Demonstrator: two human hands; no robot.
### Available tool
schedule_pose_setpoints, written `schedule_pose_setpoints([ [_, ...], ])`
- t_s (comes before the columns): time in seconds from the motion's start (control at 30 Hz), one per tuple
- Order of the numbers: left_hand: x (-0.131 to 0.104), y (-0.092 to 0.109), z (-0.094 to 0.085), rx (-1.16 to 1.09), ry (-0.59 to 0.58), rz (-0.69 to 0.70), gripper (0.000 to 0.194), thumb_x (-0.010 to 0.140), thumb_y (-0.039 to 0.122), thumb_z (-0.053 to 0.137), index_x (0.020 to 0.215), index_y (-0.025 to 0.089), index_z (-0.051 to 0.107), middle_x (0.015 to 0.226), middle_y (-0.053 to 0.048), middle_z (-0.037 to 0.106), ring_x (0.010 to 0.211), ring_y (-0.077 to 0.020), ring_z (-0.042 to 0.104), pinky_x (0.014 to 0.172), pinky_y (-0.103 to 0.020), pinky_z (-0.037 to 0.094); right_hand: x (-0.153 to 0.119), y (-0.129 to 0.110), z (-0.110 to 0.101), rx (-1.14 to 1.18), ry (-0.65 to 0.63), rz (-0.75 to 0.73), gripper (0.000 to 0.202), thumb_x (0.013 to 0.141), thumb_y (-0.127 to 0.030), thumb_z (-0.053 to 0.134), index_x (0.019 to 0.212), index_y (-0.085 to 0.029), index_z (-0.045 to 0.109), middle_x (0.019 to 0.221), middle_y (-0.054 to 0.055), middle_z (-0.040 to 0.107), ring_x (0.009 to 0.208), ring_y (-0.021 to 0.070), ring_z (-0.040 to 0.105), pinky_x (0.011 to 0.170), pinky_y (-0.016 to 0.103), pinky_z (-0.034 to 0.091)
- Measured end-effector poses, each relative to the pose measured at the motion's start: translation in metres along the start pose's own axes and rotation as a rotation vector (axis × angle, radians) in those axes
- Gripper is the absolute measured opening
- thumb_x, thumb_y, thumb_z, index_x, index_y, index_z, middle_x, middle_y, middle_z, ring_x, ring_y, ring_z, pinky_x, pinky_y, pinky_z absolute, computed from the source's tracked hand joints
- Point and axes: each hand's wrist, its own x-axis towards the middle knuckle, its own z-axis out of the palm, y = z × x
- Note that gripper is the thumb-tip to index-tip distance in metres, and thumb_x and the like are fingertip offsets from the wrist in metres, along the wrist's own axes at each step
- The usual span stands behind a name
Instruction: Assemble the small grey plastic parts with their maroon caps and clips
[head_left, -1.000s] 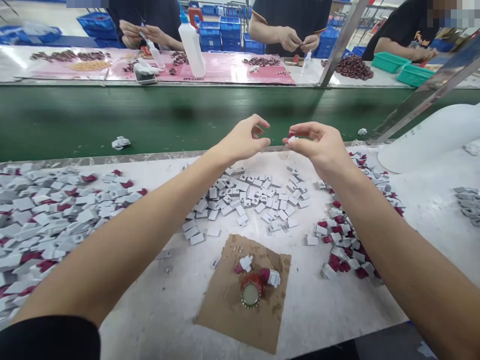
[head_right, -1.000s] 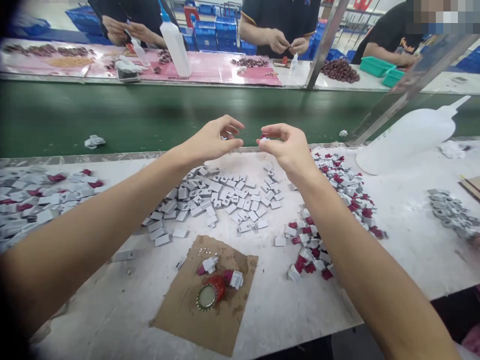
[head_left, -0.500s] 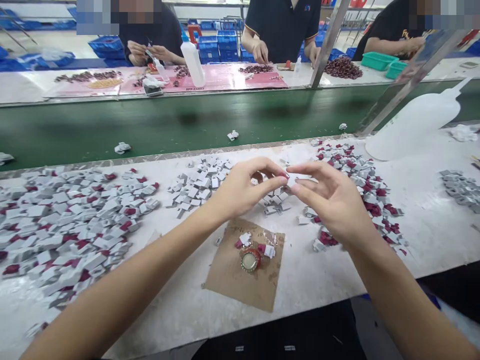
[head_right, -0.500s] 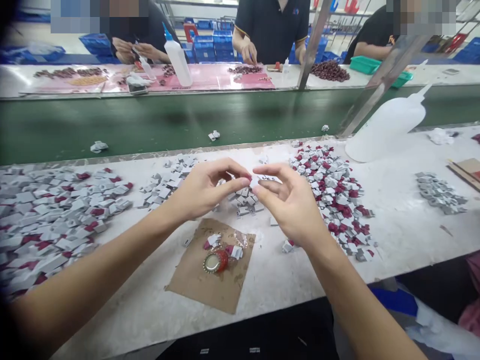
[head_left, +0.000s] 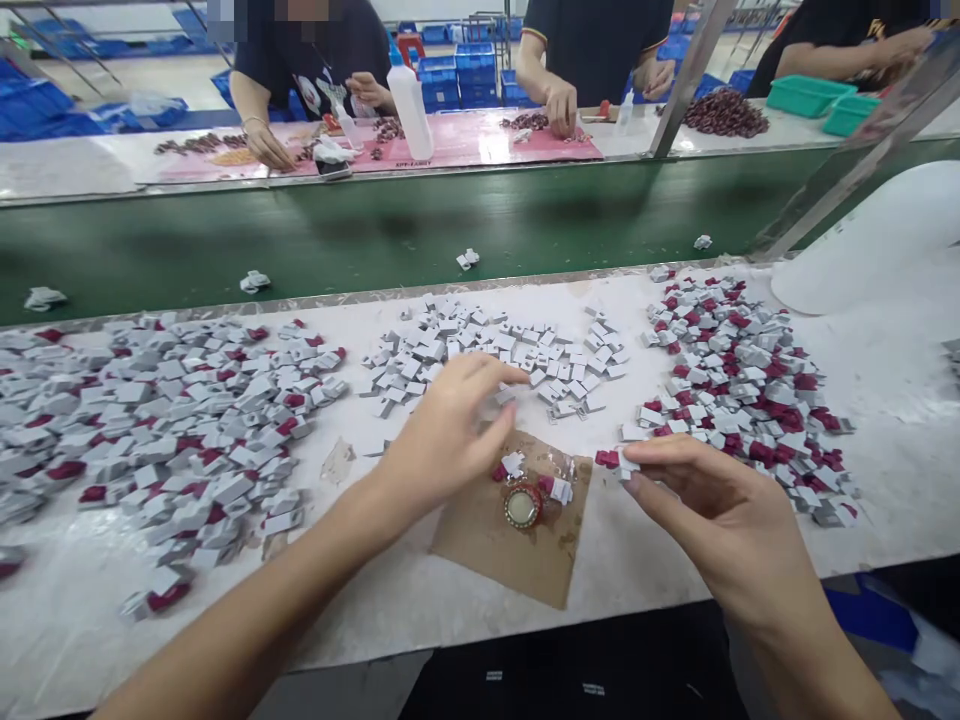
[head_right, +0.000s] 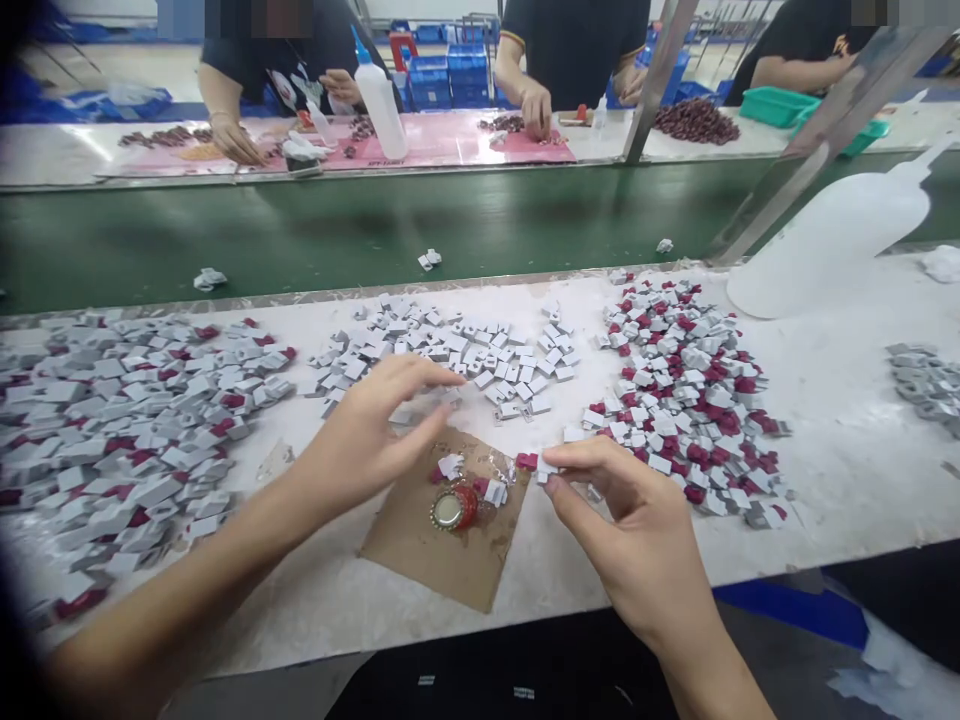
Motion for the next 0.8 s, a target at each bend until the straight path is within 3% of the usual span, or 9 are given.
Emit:
schedule_pose_setpoints([
  [0.1, 0.000, -0.025, -0.007, 0.262, 0.012, 0.010, 0.029, 0.108, 0.017, 0.060, 0.128, 0.023, 0.080, 0.128, -0.015, 0.071, 0.124, -0.0370, 0.058, 0.116, -0.065, 0.048, -0.013, 0.005, -0.003, -0.048, 0.002, -0.014, 0.009, 0.095, -0.035, 0.092, 0.104, -0.036, 0.093, 0.102, 0.006, 0.087, 0.094, 0.0292, 0.084, 0.078, 0.039, 0.076],
  [0.23, 0.002, -0.037, -0.008, 0.357, -0.056, 0.082, 0.029, 0.107, 0.017, 0.061, 0.123, 0.025, 0.083, 0.134, -0.016, 0.066, 0.127, -0.0393, 0.053, 0.115, -0.066, 0.046, -0.023, 0.006, 0.006, -0.047, -0.040, 0.017, 0.010, 0.097, -0.037, 0.090, 0.107, -0.038, 0.092, 0.104, 0.006, 0.086, 0.094, 0.0291, 0.082, 0.079, 0.040, 0.074],
  [0.43, 0.015, -0.026, 0.006, 0.342, -0.010, 0.049, 0.017, 0.107, 0.029, 0.074, 0.121, 0.023, 0.082, 0.130, -0.014, 0.068, 0.125, -0.0389, 0.055, 0.115, -0.062, 0.046, -0.025, 0.004, 0.022, -0.028, -0.097, 0.029, 0.008, 0.100, -0.037, 0.087, 0.108, -0.038, 0.091, 0.103, 0.004, 0.086, 0.093, 0.0262, 0.081, 0.081, 0.038, 0.071],
  [0.63, 0.038, -0.016, 0.032, 0.531, 0.005, 0.081, 0.008, 0.106, 0.024, 0.075, 0.110, 0.020, 0.080, 0.128, -0.017, 0.072, 0.127, -0.0426, 0.055, 0.108, -0.059, 0.047, -0.024, 0.002, 0.028, -0.041, -0.123, 0.026, 0.007, 0.101, -0.036, 0.086, 0.107, -0.037, 0.090, 0.100, 0.004, 0.085, 0.092, 0.0263, 0.079, 0.081, 0.039, 0.069],
  [0.8, 0.049, -0.014, 0.044, 0.576, 0.004, 0.061, 0.012, 0.105, 0.023, 0.073, 0.112, 0.019, 0.082, 0.129, -0.019, 0.072, 0.131, -0.0448, 0.055, 0.111, -0.061, 0.045, -0.029, 0.003, 0.032, -0.043, -0.114, 0.039, 0.008, 0.104, -0.035, 0.084, 0.109, -0.037, 0.089, 0.103, 0.003, 0.085, 0.095, 0.0251, 0.079, 0.085, 0.038, 0.068],
])
